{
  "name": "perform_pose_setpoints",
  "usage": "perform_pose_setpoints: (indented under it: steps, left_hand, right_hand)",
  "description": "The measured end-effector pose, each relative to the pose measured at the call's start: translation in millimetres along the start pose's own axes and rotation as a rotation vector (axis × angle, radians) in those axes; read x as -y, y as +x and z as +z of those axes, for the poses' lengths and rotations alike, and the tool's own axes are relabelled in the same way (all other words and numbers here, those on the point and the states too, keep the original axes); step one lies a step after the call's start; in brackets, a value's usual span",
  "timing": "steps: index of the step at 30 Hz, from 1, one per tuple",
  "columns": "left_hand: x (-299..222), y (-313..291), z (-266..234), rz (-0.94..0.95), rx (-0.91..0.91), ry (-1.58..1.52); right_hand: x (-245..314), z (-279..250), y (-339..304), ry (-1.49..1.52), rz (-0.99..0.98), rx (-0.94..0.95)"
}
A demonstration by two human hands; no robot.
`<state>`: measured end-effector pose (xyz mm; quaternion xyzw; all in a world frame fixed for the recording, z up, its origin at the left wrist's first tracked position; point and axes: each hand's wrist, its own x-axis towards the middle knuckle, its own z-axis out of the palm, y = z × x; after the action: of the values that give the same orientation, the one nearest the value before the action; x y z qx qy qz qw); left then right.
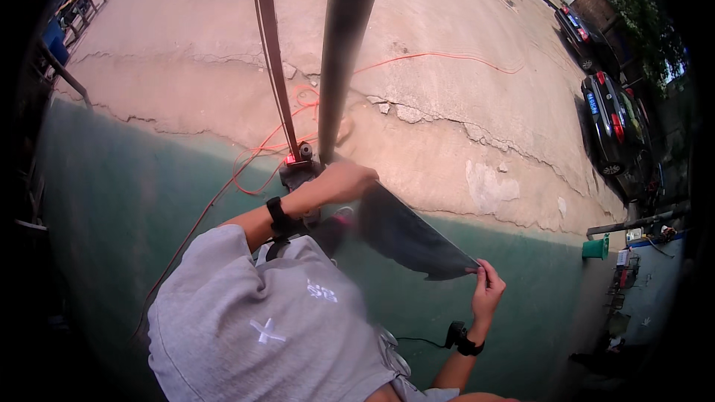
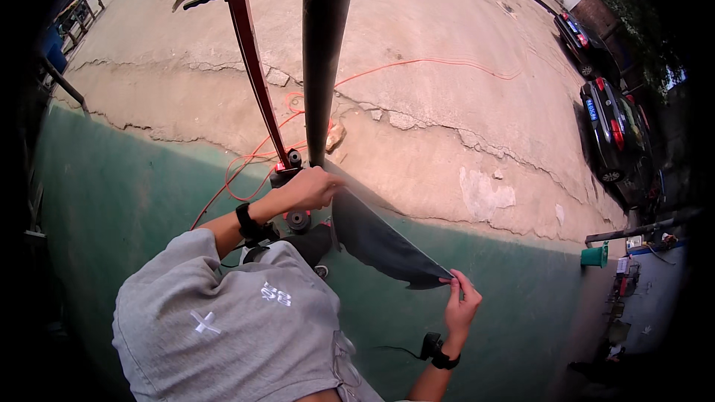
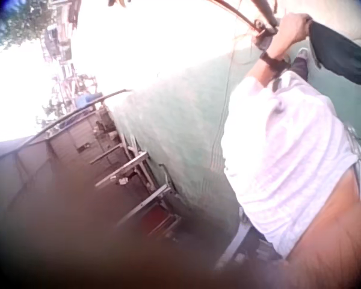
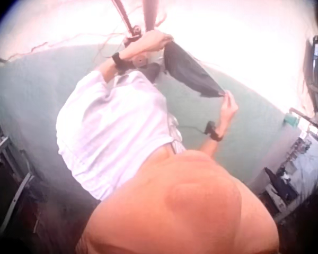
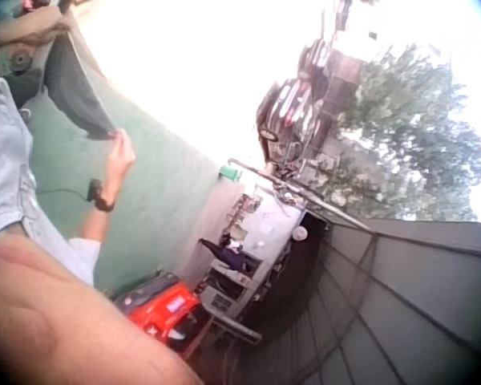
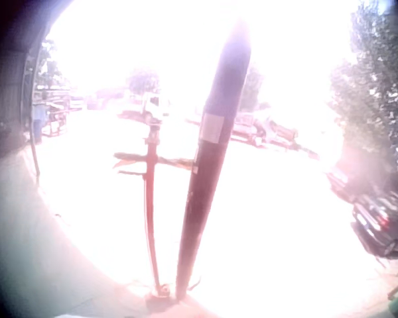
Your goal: The person wipes a red metal pole and a vertical black pipe with a grey cloth. They then move to a white metal pillar and wipe its surface with the same cloth.
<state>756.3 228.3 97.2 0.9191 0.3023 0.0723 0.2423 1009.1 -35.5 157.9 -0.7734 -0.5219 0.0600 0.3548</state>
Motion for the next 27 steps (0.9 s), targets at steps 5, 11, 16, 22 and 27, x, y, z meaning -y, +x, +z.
perform_pose_setpoints:
  steps: [5,11,16,22,27]
  left_hand:
    - [5,27,-40,-0.055,-0.377,-0.498]
    - [28,65,-83,0.216,-0.95,-0.401]
    - [46,105,-129,0.326,-1.363,0.068]
    - [87,149,-139,-0.025,-1.513,0.028]
    - [107,211,-134,-0.204,-1.668,0.034]
  right_hand:
    - [-26,9,106,0.162,-0.011,0.06]
    - [-9,40,287,0.404,-0.118,0.177]
    - [65,115,414,0.364,-0.449,0.058]
    - [158,229,518,0.936,-0.575,0.208]
    - [143,327,513,1.552,-0.419,0.645]
